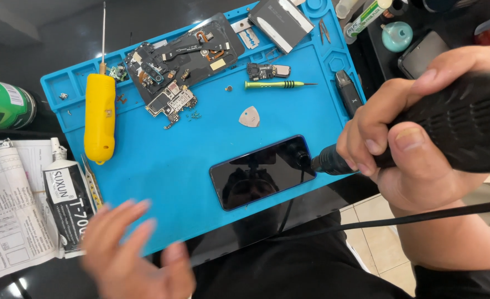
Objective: Disassembling a mobile phone to remove the motherboard and battery, followed by using a heat gun to loosen adhesive.
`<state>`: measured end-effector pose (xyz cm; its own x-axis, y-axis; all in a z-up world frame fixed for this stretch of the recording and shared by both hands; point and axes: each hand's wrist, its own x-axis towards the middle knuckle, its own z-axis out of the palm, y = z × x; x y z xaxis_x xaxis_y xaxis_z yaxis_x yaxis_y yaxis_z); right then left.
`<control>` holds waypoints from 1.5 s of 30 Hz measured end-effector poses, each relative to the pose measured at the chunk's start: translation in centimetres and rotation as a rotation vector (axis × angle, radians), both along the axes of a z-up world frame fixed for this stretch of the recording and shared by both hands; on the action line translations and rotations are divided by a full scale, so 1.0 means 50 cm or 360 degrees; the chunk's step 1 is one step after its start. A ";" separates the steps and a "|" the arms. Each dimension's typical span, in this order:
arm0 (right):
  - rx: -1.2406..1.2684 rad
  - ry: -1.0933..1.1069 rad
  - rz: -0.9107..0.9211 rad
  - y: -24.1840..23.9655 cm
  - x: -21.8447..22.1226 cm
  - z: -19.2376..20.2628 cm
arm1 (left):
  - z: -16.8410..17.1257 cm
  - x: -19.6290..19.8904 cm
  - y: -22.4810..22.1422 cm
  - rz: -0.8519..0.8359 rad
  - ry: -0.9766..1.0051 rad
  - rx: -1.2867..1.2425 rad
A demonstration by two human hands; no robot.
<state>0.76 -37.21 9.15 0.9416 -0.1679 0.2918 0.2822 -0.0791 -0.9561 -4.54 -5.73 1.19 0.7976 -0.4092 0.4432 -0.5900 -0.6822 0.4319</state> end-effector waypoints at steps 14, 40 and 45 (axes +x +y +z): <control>0.0123 -0.0090 0.0093 -0.051 -0.051 -0.022 | 0.010 0.113 -0.270 -0.0743 0.0025 0.0560; 0.0335 -0.0076 0.0276 -0.052 -0.058 -0.059 | 0.007 0.160 -0.187 -0.0609 0.0698 -0.0563; 0.0262 -0.0078 0.0230 -0.042 -0.065 -0.065 | 0.007 0.157 -0.185 -0.0580 0.0732 -0.0612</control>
<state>-2.48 -39.33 5.90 0.9447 -0.0810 0.3176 0.3257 0.1214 -0.9377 3.32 -14.99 1.54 0.7806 -0.5682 0.2604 -0.4515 -0.2245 0.8635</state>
